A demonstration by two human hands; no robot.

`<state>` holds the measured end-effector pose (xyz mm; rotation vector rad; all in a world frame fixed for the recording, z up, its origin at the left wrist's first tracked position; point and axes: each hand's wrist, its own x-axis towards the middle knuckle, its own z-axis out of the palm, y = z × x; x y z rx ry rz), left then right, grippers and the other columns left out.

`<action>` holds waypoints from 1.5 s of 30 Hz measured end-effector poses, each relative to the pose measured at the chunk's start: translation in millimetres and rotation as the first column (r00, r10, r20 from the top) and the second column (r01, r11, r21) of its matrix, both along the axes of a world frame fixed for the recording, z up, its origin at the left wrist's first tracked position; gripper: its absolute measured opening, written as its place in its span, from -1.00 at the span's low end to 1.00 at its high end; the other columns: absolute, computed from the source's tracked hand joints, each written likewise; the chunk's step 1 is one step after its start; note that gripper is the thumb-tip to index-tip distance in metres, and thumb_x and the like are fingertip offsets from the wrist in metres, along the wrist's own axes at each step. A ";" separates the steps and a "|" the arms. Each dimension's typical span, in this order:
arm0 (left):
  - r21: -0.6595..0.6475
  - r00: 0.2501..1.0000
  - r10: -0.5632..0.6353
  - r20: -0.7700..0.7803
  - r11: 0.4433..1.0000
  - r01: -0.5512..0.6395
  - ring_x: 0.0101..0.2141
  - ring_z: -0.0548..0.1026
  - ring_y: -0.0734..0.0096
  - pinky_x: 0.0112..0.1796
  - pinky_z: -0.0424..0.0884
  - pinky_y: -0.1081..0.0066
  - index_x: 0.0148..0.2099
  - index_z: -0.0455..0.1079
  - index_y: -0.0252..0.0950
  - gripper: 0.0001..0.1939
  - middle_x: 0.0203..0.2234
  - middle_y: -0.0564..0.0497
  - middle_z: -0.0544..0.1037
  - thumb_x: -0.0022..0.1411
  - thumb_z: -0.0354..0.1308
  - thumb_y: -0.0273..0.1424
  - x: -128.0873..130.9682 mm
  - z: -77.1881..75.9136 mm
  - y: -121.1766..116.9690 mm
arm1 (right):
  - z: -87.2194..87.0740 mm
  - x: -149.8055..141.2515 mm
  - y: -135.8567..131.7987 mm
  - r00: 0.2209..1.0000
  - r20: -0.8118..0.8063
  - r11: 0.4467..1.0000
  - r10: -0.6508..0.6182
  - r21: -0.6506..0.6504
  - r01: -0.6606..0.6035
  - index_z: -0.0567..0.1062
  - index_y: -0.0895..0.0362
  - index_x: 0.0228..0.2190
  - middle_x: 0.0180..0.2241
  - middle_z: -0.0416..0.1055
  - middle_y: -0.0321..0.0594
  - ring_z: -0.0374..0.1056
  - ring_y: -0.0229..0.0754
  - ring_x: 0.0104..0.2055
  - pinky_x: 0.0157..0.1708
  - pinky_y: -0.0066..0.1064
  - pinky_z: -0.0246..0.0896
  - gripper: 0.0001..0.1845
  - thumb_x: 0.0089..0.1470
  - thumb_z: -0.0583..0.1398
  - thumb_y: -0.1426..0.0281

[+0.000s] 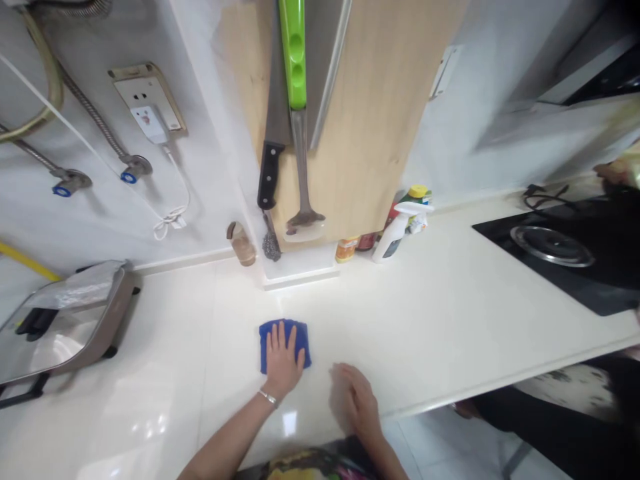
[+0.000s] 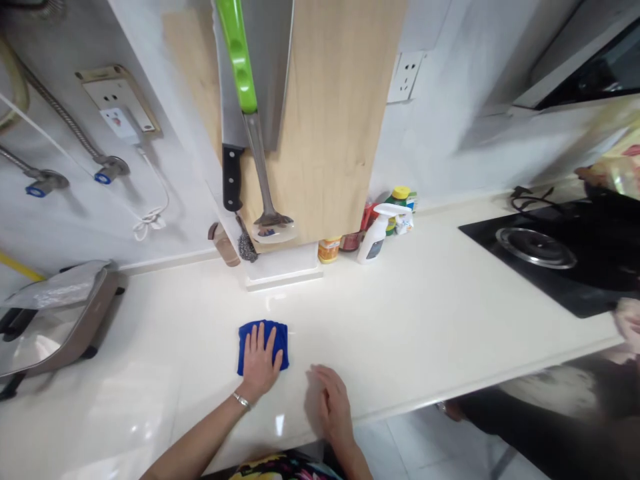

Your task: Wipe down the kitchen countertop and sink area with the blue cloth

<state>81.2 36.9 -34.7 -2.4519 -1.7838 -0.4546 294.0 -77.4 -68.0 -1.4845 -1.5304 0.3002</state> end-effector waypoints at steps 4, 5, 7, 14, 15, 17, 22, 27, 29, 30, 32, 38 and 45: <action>-0.037 0.992 -0.090 0.083 0.995 0.094 0.40 -0.11 -0.19 0.30 0.03 -0.19 0.42 0.11 -0.25 -0.32 0.43 -0.26 -0.02 0.34 0.07 -0.18 70.7 -6.3 -20.9 | 17.3 35.9 -14.8 0.988 -0.104 0.994 -0.111 -0.025 0.109 0.47 0.11 0.00 0.05 0.49 -0.07 0.42 -0.05 0.11 0.05 -0.09 0.42 -0.61 0.25 -0.02 0.44; -0.046 0.989 -0.104 0.109 0.993 0.110 0.40 -0.12 -0.21 0.30 0.03 -0.21 0.43 0.10 -0.27 -0.31 0.43 -0.27 -0.03 0.34 0.07 -0.18 91.7 -6.7 -23.1 | 23.4 45.5 -17.4 0.984 -0.104 0.989 -0.148 -0.023 0.146 0.47 0.11 0.00 0.07 0.48 -0.06 0.40 -0.05 0.12 0.06 -0.08 0.41 -0.62 0.25 -0.02 0.44; -0.069 0.979 -0.118 0.169 0.989 0.131 0.40 -0.14 -0.23 0.29 0.02 -0.24 0.43 0.08 -0.32 -0.30 0.43 -0.30 -0.04 0.34 0.06 -0.18 135.6 -5.6 -24.4 | 36.5 62.5 -18.0 0.975 -0.090 0.979 -0.201 -0.004 0.201 0.46 0.12 0.01 0.09 0.45 -0.04 0.38 -0.04 0.14 0.10 -0.06 0.37 -0.62 0.25 -0.02 0.44; -0.173 0.850 -0.277 0.448 0.906 0.386 0.41 -0.06 -0.02 0.34 -0.02 -0.14 0.45 -0.01 -0.30 -0.35 0.42 -0.27 0.02 0.41 -0.04 -0.26 202.8 11.9 -14.0 | 64.5 97.6 24.8 0.980 0.038 0.979 -0.197 0.066 0.194 0.37 0.12 0.11 0.12 0.40 -0.02 0.32 -0.07 0.20 0.17 0.01 0.31 -0.56 0.25 -0.05 0.45; -0.171 0.820 -0.277 0.500 0.897 0.407 0.40 -0.02 0.11 0.34 0.05 -0.02 0.46 -0.07 -0.32 -0.37 0.42 -0.26 0.02 0.43 -0.11 -0.30 190.1 13.8 -12.9 | 64.8 99.2 33.3 0.980 0.080 0.983 -0.180 0.058 0.176 0.34 0.13 0.14 0.15 0.37 -0.01 0.28 -0.06 0.23 0.19 0.02 0.30 -0.54 0.26 -0.04 0.44; -0.144 0.795 -0.204 0.571 0.929 0.342 0.40 0.01 0.23 0.33 0.12 0.07 0.48 -0.15 -0.30 -0.39 0.43 -0.22 0.00 0.46 -0.19 -0.33 149.0 15.8 -13.1 | 63.1 96.8 49.7 0.971 0.195 0.991 -0.137 0.022 0.135 0.28 0.16 0.20 0.22 0.30 0.01 0.16 -0.02 0.32 0.25 0.06 0.22 -0.51 0.26 -0.02 0.42; -0.020 0.893 0.071 0.445 0.997 -0.070 0.42 -0.08 0.08 0.34 0.05 -0.11 0.45 -0.06 -0.27 -0.41 0.42 -0.23 0.02 0.44 -0.14 -0.36 8.4 17.1 -32.6 | 49.9 67.8 81.5 0.881 0.472 0.988 0.041 -0.151 0.035 0.35 0.17 0.19 0.29 0.24 -0.05 -0.03 0.12 0.41 0.39 0.20 -0.22 -0.51 0.27 0.02 0.34; 0.206 0.939 0.246 0.239 0.933 -0.296 0.39 -0.02 -0.12 0.30 -0.02 -0.30 0.41 0.00 -0.42 -0.39 0.29 -0.38 0.23 0.39 -0.05 -0.36 -87.3 11.6 -73.9 | 37.2 66.5 108.4 0.841 0.532 0.980 0.100 -0.197 0.008 0.40 0.15 0.16 0.31 0.22 -0.10 0.01 0.07 0.39 0.40 0.06 -0.28 -0.49 0.24 0.04 0.25; 0.223 0.936 0.281 0.213 0.918 -0.327 0.38 0.00 -0.20 0.26 0.03 -0.36 0.39 0.03 -0.47 -0.39 0.24 -0.43 0.29 0.37 -0.03 -0.35 -101.6 6.6 -91.1 | 36.0 79.4 124.9 0.832 0.550 0.981 0.076 -0.191 0.036 0.39 0.15 0.16 0.31 0.22 -0.09 0.01 0.05 0.39 0.40 0.05 -0.29 -0.49 0.25 0.02 0.26; 0.207 0.925 0.308 0.223 0.912 -0.353 0.37 0.02 -0.24 0.24 0.05 -0.39 0.38 0.05 -0.46 -0.39 0.23 -0.43 0.31 0.35 -0.03 -0.34 -104.4 4.0 -98.6 | 35.8 87.0 134.7 0.828 0.558 0.981 0.063 -0.188 0.052 0.39 0.16 0.16 0.31 0.22 -0.09 0.01 0.05 0.39 0.40 0.05 -0.29 -0.49 0.25 0.01 0.27; 0.154 0.899 0.359 0.251 0.902 -0.403 0.35 0.05 -0.26 0.21 0.08 -0.41 0.36 0.09 -0.41 -0.39 0.23 -0.41 0.31 0.33 -0.03 -0.30 -103.9 -0.5 -109.7 | 35.0 102.1 156.4 0.821 0.568 0.980 0.054 -0.186 0.065 0.38 0.17 0.16 0.31 0.22 -0.09 0.00 0.03 0.39 0.40 0.04 -0.29 -0.49 0.26 -0.01 0.29; 0.063 0.832 0.505 0.229 0.845 -0.531 0.37 0.01 -0.23 0.24 0.10 -0.27 0.38 0.11 -0.37 -0.32 0.34 -0.35 0.16 0.31 -0.06 -0.14 -94.2 -3.1 -113.8 | 22.7 124.2 219.2 0.820 0.571 0.974 -0.038 -0.161 0.157 0.37 0.18 0.17 0.31 0.22 -0.04 0.01 0.06 0.38 0.39 0.08 -0.32 -0.47 0.24 -0.02 0.29; -0.027 0.765 0.618 0.181 0.781 -0.625 0.38 0.00 -0.19 0.25 0.11 -0.23 0.42 0.05 -0.31 -0.26 0.37 -0.27 0.13 0.27 -0.07 -0.12 -95.1 -3.9 -110.2 | 20.2 114.6 284.0 0.810 0.513 0.900 -0.285 -0.148 0.410 0.30 0.31 0.23 0.30 0.19 0.19 -0.04 0.25 0.38 0.31 0.31 -0.28 -0.38 0.22 -0.06 0.30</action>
